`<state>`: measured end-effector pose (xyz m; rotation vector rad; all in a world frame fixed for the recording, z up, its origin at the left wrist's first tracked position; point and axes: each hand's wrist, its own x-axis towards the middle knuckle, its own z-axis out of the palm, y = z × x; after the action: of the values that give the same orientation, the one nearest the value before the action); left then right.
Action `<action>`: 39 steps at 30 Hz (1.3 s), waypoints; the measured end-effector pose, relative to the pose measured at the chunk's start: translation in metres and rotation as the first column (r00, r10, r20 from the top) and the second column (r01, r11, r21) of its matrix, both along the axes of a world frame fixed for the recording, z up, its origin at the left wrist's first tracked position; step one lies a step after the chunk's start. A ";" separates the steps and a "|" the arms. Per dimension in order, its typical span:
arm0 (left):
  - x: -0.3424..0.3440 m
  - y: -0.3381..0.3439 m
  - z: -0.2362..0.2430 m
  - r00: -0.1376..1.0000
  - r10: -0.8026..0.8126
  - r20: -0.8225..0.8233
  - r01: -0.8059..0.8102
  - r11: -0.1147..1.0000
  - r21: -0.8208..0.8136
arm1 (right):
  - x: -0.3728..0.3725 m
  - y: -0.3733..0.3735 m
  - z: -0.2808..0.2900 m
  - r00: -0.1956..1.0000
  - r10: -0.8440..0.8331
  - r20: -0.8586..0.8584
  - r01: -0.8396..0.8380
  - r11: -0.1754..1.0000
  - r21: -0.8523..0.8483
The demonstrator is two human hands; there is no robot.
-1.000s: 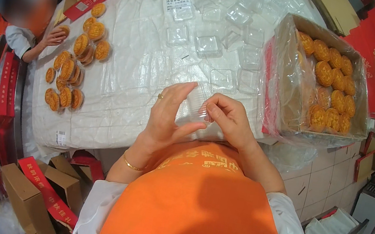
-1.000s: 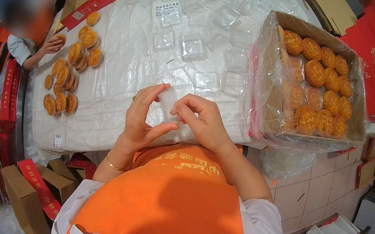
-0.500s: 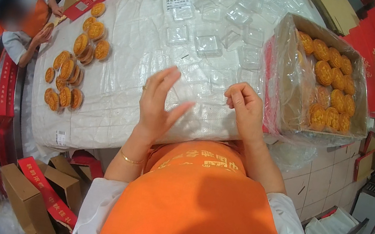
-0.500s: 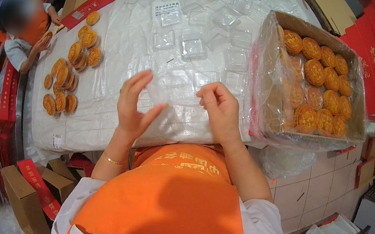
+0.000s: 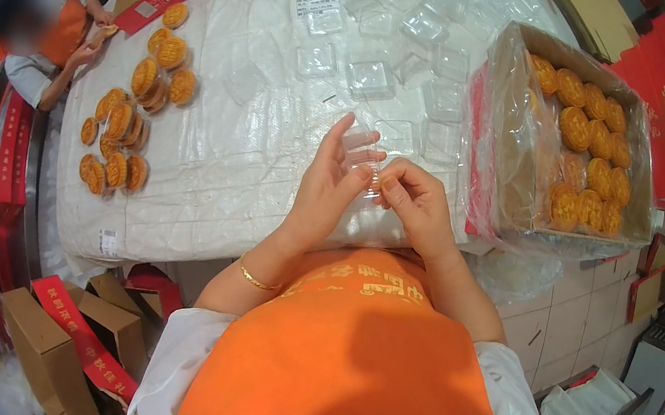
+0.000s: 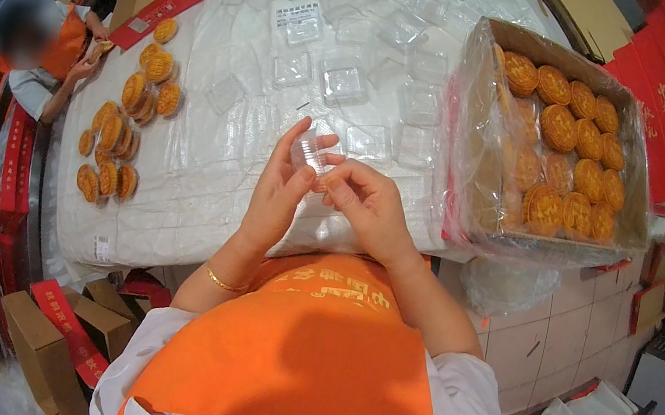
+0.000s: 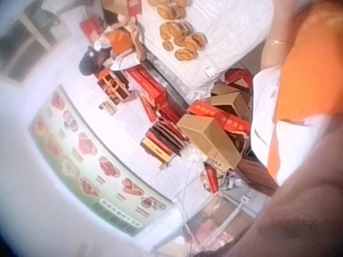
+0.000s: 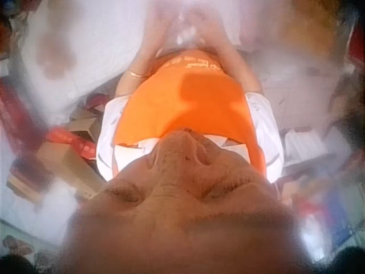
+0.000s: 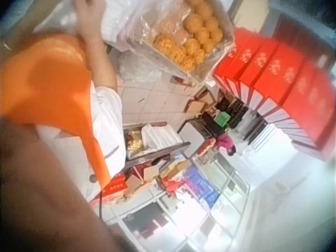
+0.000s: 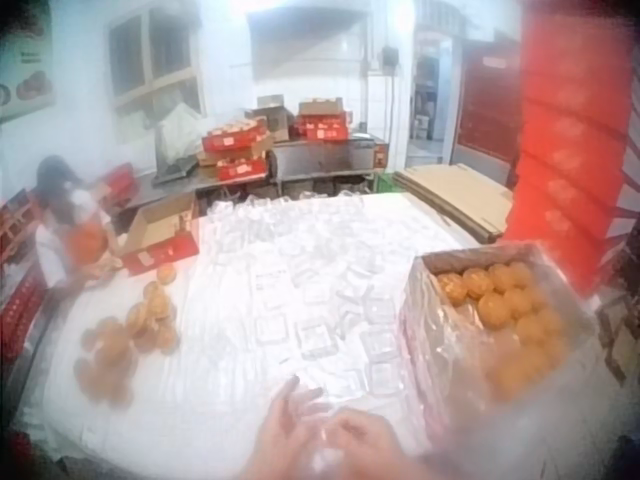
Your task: The person places round pastries into small clear plastic containers and closes them. The person repeatedly picks up a pastry, places it in a container, and seals the container, then sets it aside on the table.
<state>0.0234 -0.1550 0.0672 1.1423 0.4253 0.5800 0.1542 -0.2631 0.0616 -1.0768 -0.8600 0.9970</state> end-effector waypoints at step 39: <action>-0.004 0.006 -0.020 0.927 -0.017 0.374 0.296 0.646 -0.704 | 0.191 -0.141 0.097 0.397 0.246 0.884 0.466 0.776 -0.425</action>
<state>0.0189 -0.1493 0.0471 0.2461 0.2167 0.3626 0.3454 -0.4042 0.1591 -2.4025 -1.3408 0.4440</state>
